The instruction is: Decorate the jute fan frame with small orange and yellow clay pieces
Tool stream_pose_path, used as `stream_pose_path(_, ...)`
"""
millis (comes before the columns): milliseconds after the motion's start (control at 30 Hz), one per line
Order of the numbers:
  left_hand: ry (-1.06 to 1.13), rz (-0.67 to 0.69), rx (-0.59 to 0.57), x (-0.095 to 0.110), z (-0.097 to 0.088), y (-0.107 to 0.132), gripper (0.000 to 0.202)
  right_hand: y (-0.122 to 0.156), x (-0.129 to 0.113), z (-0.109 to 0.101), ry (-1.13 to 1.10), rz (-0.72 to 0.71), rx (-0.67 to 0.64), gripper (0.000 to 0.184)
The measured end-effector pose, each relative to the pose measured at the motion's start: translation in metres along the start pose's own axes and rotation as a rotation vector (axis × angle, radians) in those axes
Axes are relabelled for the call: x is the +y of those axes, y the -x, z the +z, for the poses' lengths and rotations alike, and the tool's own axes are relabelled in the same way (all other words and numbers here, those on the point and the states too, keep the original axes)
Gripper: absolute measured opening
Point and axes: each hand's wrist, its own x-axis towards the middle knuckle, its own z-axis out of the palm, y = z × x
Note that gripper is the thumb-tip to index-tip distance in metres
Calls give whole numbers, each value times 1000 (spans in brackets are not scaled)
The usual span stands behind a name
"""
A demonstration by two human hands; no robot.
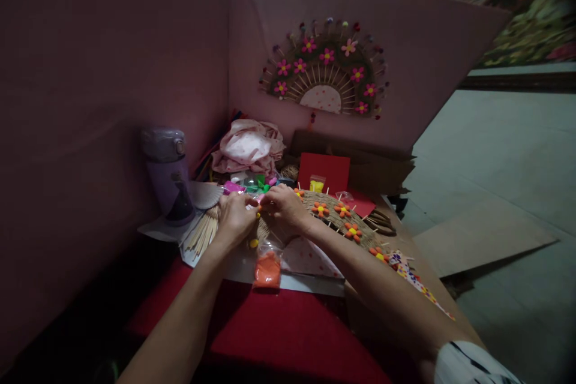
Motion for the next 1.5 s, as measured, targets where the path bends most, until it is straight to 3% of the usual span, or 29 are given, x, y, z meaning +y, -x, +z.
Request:
stream_pose_path(267, 14, -6, -30, -1, 2, 0, 19, 0, -2, 0, 9, 3, 0, 7)
stream_pose_path(433, 44, -31, -13, -4, 2, -2, 20, 2, -4, -2, 46, 66, 75, 6)
stream_pose_path(633, 155, -59, 52, -4, 1, -4, 22, 7, -10, -11, -8, 167, 320, 6)
stream_pose_path(733, 377, -18, 66, 5, -3, -2, 22, 15, -15, -19, -103, 170, 394, 8)
stream_pose_path(800, 642, 50, -27, 14, -4, 3, 25, 23, -19, -22, -145, 150, 406, 7)
stream_pose_path(900, 994, 132, -266, 28, -3, 15, 25, 38, -25, -26, -174, 100, 429, 7)
stream_pose_path(1000, 1207, 55, -364, 37, -2, 25, 22, 54, -28, -31, -208, 63, 482, 11)
stream_pose_path(1200, 1282, -95, -538, 45, -3, 33, 23, 74, -27, -37, -294, 27, 495, 16)
stream_pose_path(1500, 1185, -52, -485, 43, 9, 35, 20, 91, -17, -30, -393, 83, 516, 16)
